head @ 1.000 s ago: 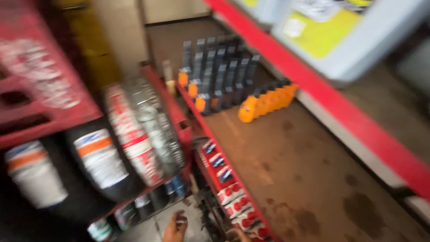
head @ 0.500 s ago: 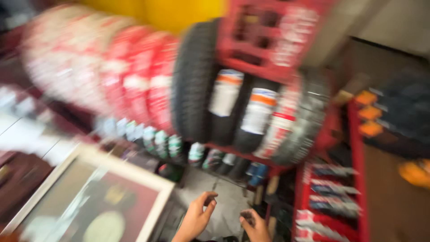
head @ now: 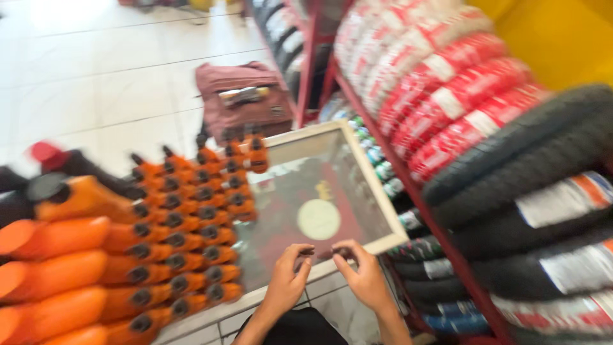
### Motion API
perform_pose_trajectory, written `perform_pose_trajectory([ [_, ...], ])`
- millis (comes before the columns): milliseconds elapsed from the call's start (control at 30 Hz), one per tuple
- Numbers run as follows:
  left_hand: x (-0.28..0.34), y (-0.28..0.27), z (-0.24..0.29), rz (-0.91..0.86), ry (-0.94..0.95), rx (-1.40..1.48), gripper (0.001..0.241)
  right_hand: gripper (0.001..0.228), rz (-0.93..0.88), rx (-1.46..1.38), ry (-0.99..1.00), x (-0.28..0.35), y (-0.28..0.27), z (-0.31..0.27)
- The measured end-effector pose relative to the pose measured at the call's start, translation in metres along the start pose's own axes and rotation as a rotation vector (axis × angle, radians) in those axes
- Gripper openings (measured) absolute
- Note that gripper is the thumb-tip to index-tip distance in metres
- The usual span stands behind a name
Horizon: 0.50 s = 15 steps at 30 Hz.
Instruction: The person repeatedly picks up black and orange bottles from a glass display case and places them onto a red metal shelf. The person handles the bottles one at a time, moving them from the lower case to the upper shelf in a repetitive sequence.
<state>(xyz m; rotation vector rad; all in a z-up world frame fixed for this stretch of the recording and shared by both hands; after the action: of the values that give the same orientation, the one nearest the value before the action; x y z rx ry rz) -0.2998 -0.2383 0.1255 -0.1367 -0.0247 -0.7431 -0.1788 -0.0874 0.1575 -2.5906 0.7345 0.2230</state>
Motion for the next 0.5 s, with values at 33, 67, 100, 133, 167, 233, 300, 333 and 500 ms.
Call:
perform_pose_trajectory([
  [33,0.004,-0.01,0.0,0.01,0.009,-0.005,0.026,0.02,-0.05,0.013,-0.068,-0.019,0.013,-0.017],
  [67,0.008,-0.019,0.001,0.02,0.017,-0.009,0.027,0.024,-0.107,0.025,-0.133,-0.038,0.026,-0.033],
  [100,0.011,-0.026,0.001,0.027,-0.006,-0.021,0.029,0.027,-0.157,0.039,-0.195,-0.054,0.04,-0.049],
  [133,0.014,-0.032,0.002,0.034,-0.029,-0.032,0.031,0.031,-0.207,0.053,-0.258,-0.07,0.054,-0.064],
  [167,0.015,-0.037,0.003,0.033,-0.048,-0.044,0.032,0.037,-0.217,0.041,-0.32,-0.085,0.068,-0.077],
  [233,0.018,-0.043,0.007,0.023,-0.051,-0.034,0.032,0.048,-0.22,0.04,-0.459,-0.11,0.092,-0.1],
  [300,0.02,-0.047,0.011,0.005,-0.045,-0.036,0.033,0.058,-0.204,0.062,-0.613,-0.127,0.114,-0.115],
  [333,0.022,-0.049,0.013,-0.006,-0.039,-0.043,0.035,0.057,-0.231,0.081,-0.544,-0.133,0.124,-0.113],
  [500,0.026,-0.057,0.019,0.029,0.088,-0.037,0.03,0.037,-0.26,0.166,-0.51,-0.143,0.152,-0.087],
])
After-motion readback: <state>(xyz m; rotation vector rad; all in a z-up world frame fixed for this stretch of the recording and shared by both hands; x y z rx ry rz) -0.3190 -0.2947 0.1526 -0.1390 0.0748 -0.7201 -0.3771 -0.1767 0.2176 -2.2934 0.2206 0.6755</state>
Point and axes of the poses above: each hand's wrist, its own x-axis away from the middle knuckle, its own y-axis out of the palm, z = x × y, the point moved 4 cm from there along -x, towards the middle knuckle, and after that the axes turned 15 degrees about -y, right-handed, at the moved point
